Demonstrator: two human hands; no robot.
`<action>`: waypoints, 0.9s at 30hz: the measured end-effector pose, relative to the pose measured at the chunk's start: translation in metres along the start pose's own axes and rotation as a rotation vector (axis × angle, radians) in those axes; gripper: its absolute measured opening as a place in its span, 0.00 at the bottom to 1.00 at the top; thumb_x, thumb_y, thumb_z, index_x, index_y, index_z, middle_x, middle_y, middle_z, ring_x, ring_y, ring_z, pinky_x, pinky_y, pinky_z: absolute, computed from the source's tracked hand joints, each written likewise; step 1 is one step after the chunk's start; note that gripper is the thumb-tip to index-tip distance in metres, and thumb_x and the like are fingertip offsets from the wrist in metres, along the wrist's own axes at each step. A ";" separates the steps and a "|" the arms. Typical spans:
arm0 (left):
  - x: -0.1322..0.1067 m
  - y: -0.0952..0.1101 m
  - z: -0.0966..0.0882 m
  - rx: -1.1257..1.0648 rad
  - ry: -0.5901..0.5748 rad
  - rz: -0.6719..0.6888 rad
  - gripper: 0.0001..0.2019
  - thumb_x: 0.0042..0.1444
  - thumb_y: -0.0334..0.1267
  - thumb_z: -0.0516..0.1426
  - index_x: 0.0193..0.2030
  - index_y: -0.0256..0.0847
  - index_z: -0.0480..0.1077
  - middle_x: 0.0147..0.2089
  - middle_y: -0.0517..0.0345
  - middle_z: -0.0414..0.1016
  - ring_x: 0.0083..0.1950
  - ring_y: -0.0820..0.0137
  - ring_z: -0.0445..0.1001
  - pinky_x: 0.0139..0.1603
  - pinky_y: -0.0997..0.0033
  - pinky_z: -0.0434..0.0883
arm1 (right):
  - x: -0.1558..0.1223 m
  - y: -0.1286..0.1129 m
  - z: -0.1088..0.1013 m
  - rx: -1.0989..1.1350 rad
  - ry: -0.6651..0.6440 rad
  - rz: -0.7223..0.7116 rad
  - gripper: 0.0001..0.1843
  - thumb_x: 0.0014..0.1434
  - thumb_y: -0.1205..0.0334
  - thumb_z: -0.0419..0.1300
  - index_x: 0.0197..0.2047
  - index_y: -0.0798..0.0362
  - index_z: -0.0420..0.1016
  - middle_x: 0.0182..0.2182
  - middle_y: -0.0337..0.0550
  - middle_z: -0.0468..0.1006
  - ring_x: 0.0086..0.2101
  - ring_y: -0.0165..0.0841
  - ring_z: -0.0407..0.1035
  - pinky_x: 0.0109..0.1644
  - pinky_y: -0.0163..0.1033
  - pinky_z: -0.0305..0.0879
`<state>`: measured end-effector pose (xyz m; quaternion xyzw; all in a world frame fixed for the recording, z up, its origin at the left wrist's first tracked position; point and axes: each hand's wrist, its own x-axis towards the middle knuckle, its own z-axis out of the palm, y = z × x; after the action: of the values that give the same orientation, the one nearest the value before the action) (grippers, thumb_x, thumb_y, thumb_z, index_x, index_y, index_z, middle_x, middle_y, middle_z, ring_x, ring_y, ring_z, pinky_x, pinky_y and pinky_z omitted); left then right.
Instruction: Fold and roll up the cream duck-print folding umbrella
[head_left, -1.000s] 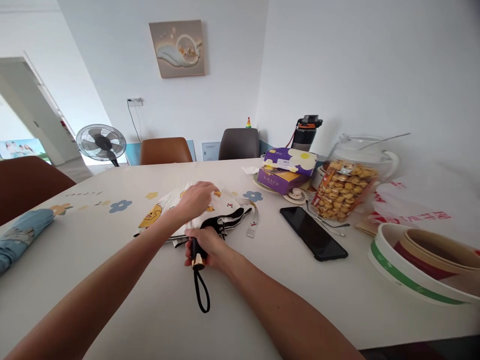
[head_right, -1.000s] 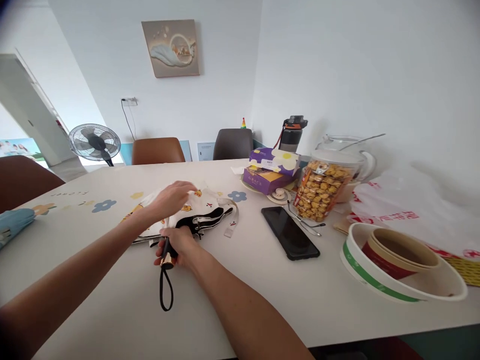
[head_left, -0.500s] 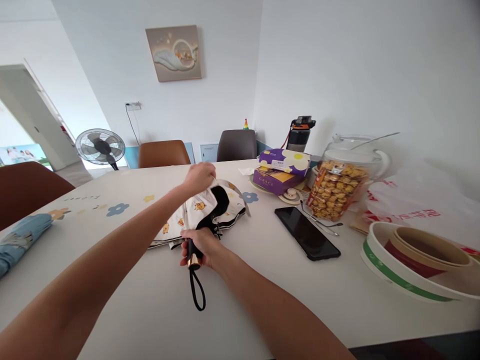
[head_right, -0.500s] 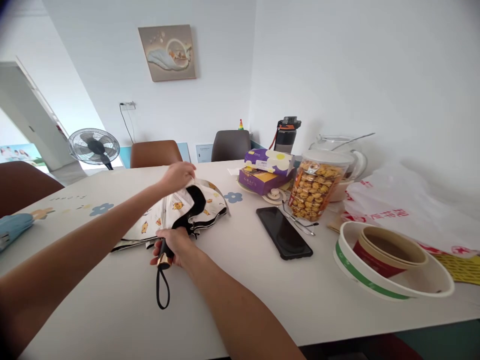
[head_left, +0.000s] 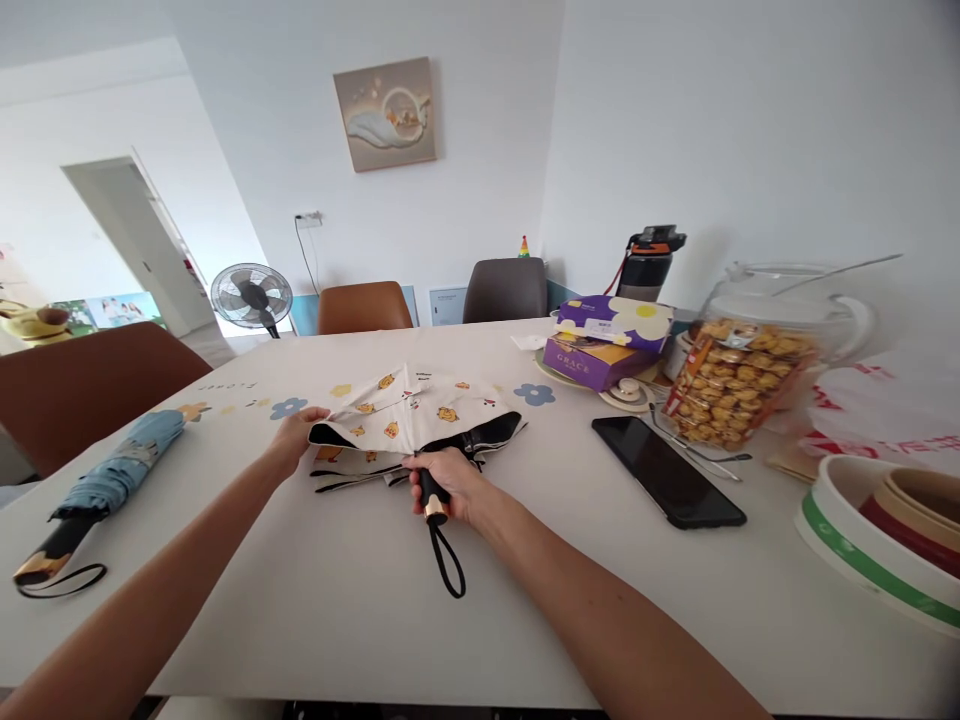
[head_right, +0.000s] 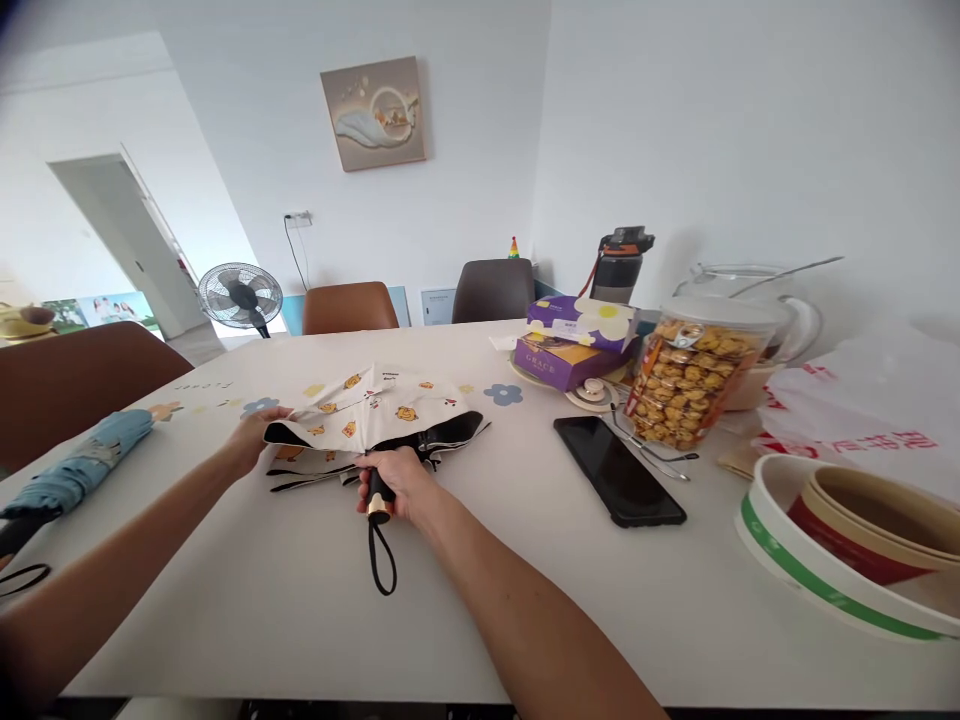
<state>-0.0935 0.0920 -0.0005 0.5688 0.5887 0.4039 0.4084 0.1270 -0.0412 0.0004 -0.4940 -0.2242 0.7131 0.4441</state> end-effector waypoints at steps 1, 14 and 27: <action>0.002 -0.006 0.000 0.001 -0.017 -0.021 0.08 0.30 0.35 0.62 0.24 0.40 0.73 0.44 0.51 0.77 0.43 0.61 0.73 0.40 0.68 0.68 | 0.000 0.000 0.000 -0.005 -0.005 0.001 0.07 0.54 0.72 0.59 0.26 0.58 0.67 0.16 0.36 0.66 0.15 0.26 0.62 0.15 0.36 0.69; -0.051 0.045 0.057 0.380 -0.290 0.758 0.15 0.58 0.45 0.50 0.46 0.50 0.75 0.63 0.61 0.64 0.69 0.62 0.52 0.68 0.60 0.50 | 0.004 0.001 -0.001 -0.019 0.011 0.002 0.06 0.52 0.71 0.60 0.25 0.57 0.67 0.18 0.37 0.67 0.15 0.27 0.63 0.16 0.37 0.69; -0.042 0.020 0.090 0.320 -0.428 0.649 0.16 0.60 0.45 0.48 0.48 0.46 0.72 0.66 0.57 0.60 0.71 0.65 0.47 0.69 0.59 0.47 | -0.001 -0.008 -0.005 0.108 -0.118 0.068 0.19 0.61 0.45 0.52 0.35 0.55 0.63 0.21 0.39 0.70 0.17 0.30 0.65 0.19 0.39 0.69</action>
<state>-0.0017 0.0512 -0.0117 0.8520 0.3363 0.2878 0.2798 0.1352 -0.0390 0.0047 -0.4338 -0.1945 0.7666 0.4317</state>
